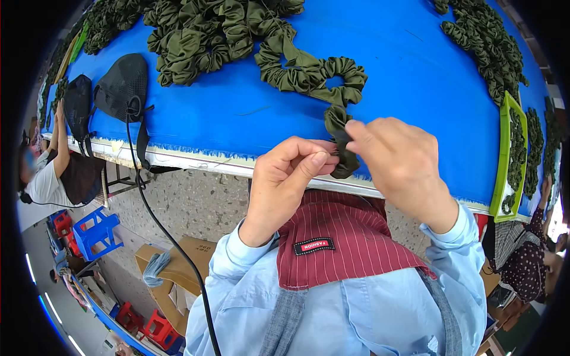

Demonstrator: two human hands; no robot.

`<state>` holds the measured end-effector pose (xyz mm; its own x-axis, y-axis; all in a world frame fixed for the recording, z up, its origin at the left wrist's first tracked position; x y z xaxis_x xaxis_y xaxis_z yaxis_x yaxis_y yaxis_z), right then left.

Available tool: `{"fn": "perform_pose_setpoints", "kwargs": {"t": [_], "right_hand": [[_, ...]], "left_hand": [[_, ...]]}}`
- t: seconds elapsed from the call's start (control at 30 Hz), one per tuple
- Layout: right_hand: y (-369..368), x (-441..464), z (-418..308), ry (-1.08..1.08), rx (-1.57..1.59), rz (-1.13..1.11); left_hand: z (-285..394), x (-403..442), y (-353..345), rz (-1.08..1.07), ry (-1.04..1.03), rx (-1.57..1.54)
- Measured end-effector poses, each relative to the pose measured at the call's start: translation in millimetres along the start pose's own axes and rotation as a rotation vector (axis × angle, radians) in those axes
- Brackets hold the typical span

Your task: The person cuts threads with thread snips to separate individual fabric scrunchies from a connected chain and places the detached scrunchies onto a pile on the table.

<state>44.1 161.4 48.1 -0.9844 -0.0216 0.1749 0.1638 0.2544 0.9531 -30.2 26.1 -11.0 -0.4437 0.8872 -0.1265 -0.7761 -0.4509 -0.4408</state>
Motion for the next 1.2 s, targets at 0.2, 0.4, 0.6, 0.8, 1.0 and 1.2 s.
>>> {"fn": "perform_pose_setpoints", "kwargs": {"t": [0.2, 0.4, 0.6, 0.8, 1.0, 1.2], "right_hand": [[-30, -21, 8, -0.385, 0.797, 0.068], [-65, -15, -16, -0.298, 0.837, 0.108], [-74, -23, -19, -0.233, 0.835, 0.281], [-79, -23, -38, -0.116, 0.898, 0.324], [-80, -24, -39, -0.034, 0.983, 0.168], [-62, -26, -14, -0.289, 1.06, 0.147]], "left_hand": [[3, -7, 12, 0.056, -0.031, 0.002], [0, -17, 25, 0.11, -0.062, 0.007], [17, -78, 84, 0.528, 0.128, 0.507], [8, -57, 46, 0.33, -0.062, 0.323], [-6, -13, 14, 0.153, 0.029, 0.054], [-16, -17, 23, 0.13, 0.113, -0.017]]}}
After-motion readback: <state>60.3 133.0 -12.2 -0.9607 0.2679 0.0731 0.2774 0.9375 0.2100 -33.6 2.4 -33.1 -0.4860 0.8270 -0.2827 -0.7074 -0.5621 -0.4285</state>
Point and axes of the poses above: each hand's wrist, its own x-axis towards the middle knuckle, its own y-axis out of the back of the hand, z = x × y, the point moved 4 cm from there along x, towards the middle knuckle, and after that the axes turned 14 degrees about -z, right-handed, at the moved point
